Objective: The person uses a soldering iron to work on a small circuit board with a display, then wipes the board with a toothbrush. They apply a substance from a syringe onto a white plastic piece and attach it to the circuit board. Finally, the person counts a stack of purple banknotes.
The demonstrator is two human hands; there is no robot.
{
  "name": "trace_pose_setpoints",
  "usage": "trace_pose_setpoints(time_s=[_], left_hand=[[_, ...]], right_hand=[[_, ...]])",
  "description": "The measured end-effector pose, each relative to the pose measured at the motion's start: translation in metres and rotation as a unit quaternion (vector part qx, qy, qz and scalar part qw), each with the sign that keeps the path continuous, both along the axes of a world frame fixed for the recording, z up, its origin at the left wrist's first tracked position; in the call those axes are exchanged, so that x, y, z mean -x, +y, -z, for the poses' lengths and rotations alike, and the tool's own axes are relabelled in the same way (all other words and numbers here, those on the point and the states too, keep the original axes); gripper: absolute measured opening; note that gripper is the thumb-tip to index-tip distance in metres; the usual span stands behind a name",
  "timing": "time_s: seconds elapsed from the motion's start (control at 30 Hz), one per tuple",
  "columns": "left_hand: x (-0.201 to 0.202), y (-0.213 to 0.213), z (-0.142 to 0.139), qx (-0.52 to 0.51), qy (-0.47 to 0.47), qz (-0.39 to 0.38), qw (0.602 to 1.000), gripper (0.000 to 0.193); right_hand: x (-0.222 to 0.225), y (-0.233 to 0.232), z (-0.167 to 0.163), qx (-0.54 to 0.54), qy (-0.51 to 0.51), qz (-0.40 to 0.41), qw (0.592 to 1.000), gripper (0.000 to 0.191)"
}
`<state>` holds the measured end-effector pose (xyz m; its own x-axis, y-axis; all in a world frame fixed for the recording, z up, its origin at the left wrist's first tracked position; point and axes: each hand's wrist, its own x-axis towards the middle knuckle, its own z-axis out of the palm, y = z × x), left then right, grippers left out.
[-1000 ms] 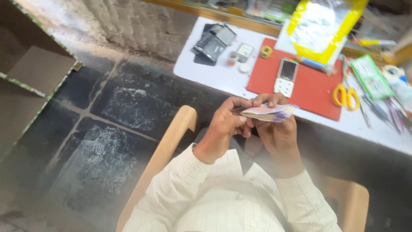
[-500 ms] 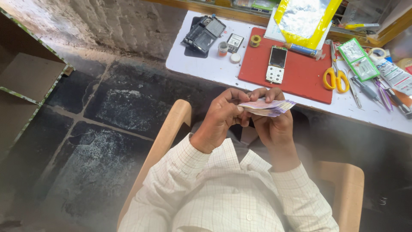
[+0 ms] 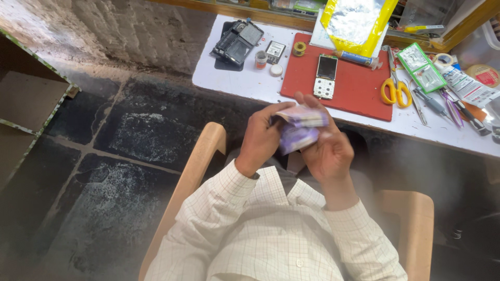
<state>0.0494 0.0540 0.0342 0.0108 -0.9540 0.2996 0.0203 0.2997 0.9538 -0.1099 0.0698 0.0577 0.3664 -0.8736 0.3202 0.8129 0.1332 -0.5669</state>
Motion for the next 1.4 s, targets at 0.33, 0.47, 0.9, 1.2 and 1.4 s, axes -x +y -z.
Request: trace_pose_setpoints(time_s=[0.33, 0.47, 0.9, 1.2, 1.4], left_hand=[[0.010, -0.013, 0.010, -0.168, 0.403, 0.126, 0.891, 0.037], [0.012, -0.011, 0.012, -0.197, 0.484, 0.230, 0.821, 0.045], [0.030, 0.009, 0.013, -0.100, 0.278, 0.111, 0.949, 0.039], [0.016, 0.006, 0.013, -0.149, 0.289, 0.116, 0.939, 0.028], [0.022, 0.006, 0.015, -0.132, 0.294, 0.068, 0.944, 0.026]], right_hand=[[-0.012, 0.011, 0.041, -0.110, 0.195, 0.201, 0.954, 0.048], [-0.012, 0.021, 0.059, -0.123, 0.228, 0.216, 0.941, 0.038], [0.017, 0.002, 0.048, 0.024, 0.209, 0.358, 0.910, 0.031], [0.029, -0.006, 0.018, -0.010, 0.157, 0.382, 0.911, 0.015], [0.013, -0.006, 0.030, -0.073, 0.199, 0.295, 0.932, 0.020]])
